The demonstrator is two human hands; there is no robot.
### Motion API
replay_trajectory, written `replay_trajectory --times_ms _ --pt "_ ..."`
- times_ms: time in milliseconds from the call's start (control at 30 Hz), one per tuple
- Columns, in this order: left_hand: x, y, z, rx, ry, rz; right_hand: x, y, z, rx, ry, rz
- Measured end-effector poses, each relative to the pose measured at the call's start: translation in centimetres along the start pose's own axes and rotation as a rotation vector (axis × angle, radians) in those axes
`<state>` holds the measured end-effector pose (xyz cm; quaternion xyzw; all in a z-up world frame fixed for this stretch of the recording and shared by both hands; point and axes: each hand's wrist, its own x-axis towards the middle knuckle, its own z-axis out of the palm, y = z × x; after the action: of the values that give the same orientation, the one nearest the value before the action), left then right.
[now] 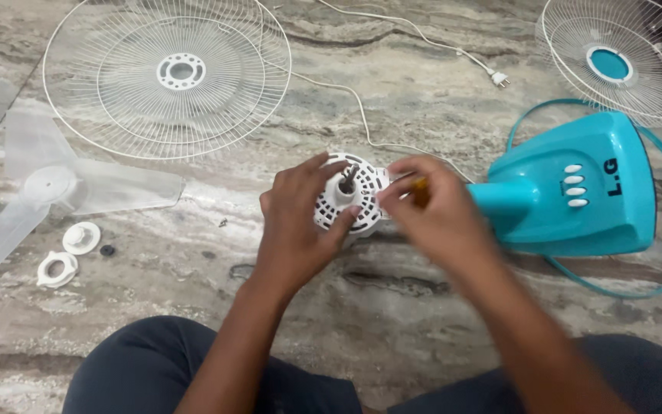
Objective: The person disassembles a fan by removing the front grill and then uses a screwdriver to loosen screws on the central hub. They remove the hub and continue to work on the fan's internal components.
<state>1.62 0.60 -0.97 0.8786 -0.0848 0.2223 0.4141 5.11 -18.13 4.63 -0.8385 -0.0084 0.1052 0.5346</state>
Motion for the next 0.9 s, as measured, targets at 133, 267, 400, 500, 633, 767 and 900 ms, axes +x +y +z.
replay_trajectory --times_ms 133,267,400,500,633,767,900 --pt "0.5 0.8 0.2 0.045 -0.030 -0.009 1.4 0.5 -5.0 0.184 -0.028 0.002" --pt "1.2 1.2 0.6 0.038 -0.044 -0.049 0.8 -0.2 -6.5 0.220 0.073 -0.057" --pt "1.1 1.1 0.7 0.040 -0.051 -0.055 0.1 -0.9 -5.5 0.279 0.190 -0.282" --pt "1.0 1.0 0.8 0.036 -0.091 -0.090 -0.1 -0.8 -4.3 0.308 0.203 -0.372" --pt "1.0 0.8 1.0 0.042 -0.076 -0.038 -0.1 -0.1 -2.5 0.222 0.196 -0.451" --pt "1.0 0.6 1.2 0.025 -0.120 -0.059 0.0 0.3 -1.7 0.182 0.157 -0.458" --pt "0.8 0.7 1.1 0.022 -0.135 -0.083 0.3 0.5 -1.2 0.193 0.141 -0.482"
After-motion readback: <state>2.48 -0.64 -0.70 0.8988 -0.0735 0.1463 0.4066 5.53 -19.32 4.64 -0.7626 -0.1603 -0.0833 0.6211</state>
